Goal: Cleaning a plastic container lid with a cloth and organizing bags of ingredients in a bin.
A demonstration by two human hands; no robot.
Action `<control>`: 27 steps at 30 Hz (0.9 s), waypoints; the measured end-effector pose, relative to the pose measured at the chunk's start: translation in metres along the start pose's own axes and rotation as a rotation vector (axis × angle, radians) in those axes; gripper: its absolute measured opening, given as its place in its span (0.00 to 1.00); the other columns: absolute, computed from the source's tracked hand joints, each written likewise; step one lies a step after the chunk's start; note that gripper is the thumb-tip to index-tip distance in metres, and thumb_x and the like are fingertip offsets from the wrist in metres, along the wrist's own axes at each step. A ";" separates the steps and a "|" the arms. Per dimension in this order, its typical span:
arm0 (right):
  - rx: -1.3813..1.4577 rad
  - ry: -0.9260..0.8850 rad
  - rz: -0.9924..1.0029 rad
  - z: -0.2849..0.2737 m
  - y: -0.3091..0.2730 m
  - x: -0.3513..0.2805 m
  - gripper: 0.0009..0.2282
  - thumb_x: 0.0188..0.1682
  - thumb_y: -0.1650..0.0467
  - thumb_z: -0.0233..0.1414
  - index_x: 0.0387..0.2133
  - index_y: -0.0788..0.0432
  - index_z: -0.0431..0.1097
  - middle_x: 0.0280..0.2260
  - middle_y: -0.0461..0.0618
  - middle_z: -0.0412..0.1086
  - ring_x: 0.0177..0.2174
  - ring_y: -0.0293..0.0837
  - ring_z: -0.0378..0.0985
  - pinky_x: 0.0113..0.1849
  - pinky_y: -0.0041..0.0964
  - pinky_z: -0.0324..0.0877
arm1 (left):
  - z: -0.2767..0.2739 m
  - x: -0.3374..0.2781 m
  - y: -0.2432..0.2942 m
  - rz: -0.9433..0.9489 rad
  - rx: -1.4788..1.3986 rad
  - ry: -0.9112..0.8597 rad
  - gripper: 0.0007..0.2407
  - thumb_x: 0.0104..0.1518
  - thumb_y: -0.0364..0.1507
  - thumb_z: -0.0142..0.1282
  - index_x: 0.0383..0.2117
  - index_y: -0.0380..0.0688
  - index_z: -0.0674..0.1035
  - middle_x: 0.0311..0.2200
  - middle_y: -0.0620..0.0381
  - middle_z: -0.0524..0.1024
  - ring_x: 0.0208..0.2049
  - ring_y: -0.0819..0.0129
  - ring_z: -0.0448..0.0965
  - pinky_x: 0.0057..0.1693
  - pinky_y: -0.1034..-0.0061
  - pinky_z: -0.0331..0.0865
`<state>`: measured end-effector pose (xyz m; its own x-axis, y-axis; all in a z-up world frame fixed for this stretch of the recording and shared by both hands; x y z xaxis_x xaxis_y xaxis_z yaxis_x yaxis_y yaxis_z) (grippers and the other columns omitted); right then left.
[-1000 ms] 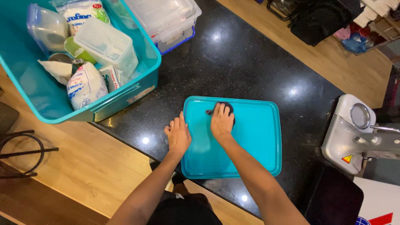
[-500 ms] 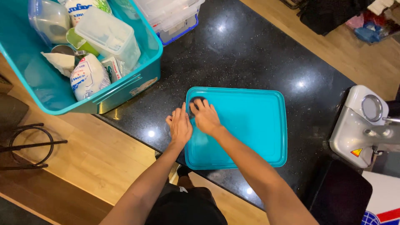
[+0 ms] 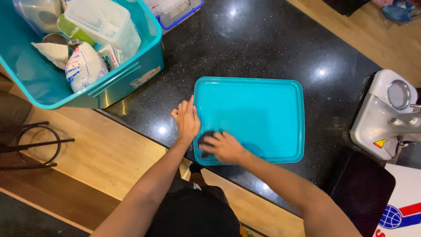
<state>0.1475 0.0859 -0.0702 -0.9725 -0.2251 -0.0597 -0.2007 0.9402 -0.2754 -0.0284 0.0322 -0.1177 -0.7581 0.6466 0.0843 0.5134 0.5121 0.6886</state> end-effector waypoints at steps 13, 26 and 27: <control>-0.088 0.260 0.348 -0.023 0.097 0.084 0.22 0.41 0.68 0.58 0.52 0.54 0.70 0.58 0.44 0.64 0.48 0.49 0.67 0.41 0.48 0.66 | 0.002 -0.002 0.001 0.008 -0.003 0.013 0.19 0.65 0.27 0.44 0.63 0.41 0.72 0.42 0.53 0.71 0.50 0.59 0.69 0.56 0.59 0.53; -0.206 0.141 -0.102 -0.002 0.088 0.069 0.11 0.42 0.64 0.58 0.39 0.46 0.74 0.44 0.39 0.69 0.40 0.46 0.68 0.37 0.45 0.65 | 0.004 -0.001 -0.005 0.050 -0.002 0.028 0.18 0.63 0.26 0.48 0.61 0.41 0.73 0.38 0.55 0.71 0.46 0.60 0.69 0.54 0.59 0.52; -0.346 0.186 -0.043 -0.008 0.100 0.079 0.12 0.41 0.65 0.58 0.40 0.44 0.75 0.45 0.40 0.70 0.38 0.46 0.67 0.34 0.44 0.63 | 0.005 -0.003 -0.006 0.055 0.002 0.027 0.18 0.62 0.26 0.48 0.60 0.41 0.73 0.38 0.55 0.71 0.46 0.60 0.69 0.54 0.59 0.53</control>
<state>0.0494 0.1645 -0.0950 -0.9609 -0.2456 0.1280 -0.2385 0.9687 0.0682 -0.0274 0.0301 -0.1257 -0.7395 0.6581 0.1413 0.5550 0.4773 0.6813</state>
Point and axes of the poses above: each hand's wrist, its own x-axis towards the middle knuckle, its own z-axis out of the palm, y = z × x, the point moved 4 cm from there along x, towards the middle knuckle
